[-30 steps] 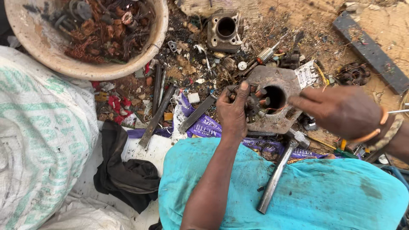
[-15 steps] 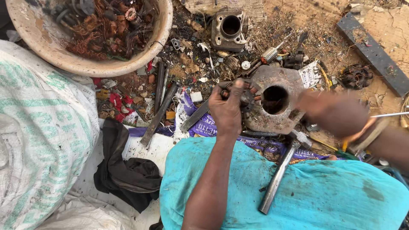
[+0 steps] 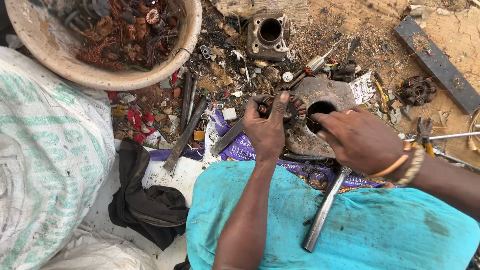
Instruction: The person sits on the ground and dismantles small electric motor stators, prying and pulling copper windings out of the metal laminations by hand and with a screwdriver. They use a hammer to knock parts loose, drop scrap copper into a large bowl, and wipe their hands with a cloth.
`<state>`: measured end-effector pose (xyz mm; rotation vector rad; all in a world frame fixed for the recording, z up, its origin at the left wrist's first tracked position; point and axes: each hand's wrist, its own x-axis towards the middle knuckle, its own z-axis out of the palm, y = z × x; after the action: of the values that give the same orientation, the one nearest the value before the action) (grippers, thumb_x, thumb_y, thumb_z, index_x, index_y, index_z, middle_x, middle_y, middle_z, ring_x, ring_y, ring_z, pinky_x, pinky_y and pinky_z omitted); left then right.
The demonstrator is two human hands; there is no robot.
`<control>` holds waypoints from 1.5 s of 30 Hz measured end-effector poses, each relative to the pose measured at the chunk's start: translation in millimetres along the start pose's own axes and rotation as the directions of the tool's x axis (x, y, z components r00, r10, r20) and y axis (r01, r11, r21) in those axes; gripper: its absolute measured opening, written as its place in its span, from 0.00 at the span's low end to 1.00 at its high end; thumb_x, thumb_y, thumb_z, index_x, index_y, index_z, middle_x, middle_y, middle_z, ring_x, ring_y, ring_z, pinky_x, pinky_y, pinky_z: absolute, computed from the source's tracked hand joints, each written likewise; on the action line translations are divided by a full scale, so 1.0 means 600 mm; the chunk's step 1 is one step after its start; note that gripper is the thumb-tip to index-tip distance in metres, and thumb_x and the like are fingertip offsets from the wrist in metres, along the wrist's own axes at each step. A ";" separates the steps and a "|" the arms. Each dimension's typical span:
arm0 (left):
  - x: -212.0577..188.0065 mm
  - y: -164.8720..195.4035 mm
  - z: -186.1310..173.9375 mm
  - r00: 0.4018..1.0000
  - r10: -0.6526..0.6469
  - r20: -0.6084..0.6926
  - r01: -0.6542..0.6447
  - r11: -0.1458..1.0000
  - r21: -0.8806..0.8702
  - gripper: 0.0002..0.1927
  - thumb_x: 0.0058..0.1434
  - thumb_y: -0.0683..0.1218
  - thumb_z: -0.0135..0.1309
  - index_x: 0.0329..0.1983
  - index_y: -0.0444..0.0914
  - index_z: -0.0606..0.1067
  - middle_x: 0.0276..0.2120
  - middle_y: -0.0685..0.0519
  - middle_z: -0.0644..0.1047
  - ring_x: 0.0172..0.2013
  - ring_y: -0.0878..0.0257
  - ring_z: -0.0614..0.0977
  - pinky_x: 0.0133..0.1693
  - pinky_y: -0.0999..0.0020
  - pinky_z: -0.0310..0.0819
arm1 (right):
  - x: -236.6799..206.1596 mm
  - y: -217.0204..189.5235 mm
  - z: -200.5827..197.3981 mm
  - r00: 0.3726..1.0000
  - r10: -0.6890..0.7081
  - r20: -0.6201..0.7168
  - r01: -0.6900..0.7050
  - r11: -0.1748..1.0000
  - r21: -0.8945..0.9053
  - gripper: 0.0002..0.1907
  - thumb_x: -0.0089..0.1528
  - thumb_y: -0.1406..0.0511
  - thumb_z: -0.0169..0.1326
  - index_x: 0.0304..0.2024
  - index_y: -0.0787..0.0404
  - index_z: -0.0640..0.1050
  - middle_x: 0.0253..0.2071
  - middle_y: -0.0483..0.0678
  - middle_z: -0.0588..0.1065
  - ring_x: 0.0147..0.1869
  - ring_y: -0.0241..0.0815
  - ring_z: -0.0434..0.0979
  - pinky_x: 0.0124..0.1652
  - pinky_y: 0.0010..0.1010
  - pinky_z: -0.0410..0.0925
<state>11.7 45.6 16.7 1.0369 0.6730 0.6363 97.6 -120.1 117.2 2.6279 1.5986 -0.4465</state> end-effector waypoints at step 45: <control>0.003 0.022 -0.028 0.933 0.223 0.283 -0.340 0.806 0.485 0.21 0.59 0.56 0.67 0.43 0.36 0.78 0.28 0.59 0.78 0.27 0.73 0.78 0.29 0.75 0.75 | -0.091 0.073 -0.035 0.609 0.427 0.668 -0.242 0.902 -0.356 0.28 0.60 0.55 0.57 0.64 0.44 0.72 0.37 0.46 0.80 0.43 0.45 0.83 0.41 0.37 0.74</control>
<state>-1.9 61.2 22.3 1.7236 0.5134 0.5962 117.4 -184.4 146.4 2.0497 0.8003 -1.0466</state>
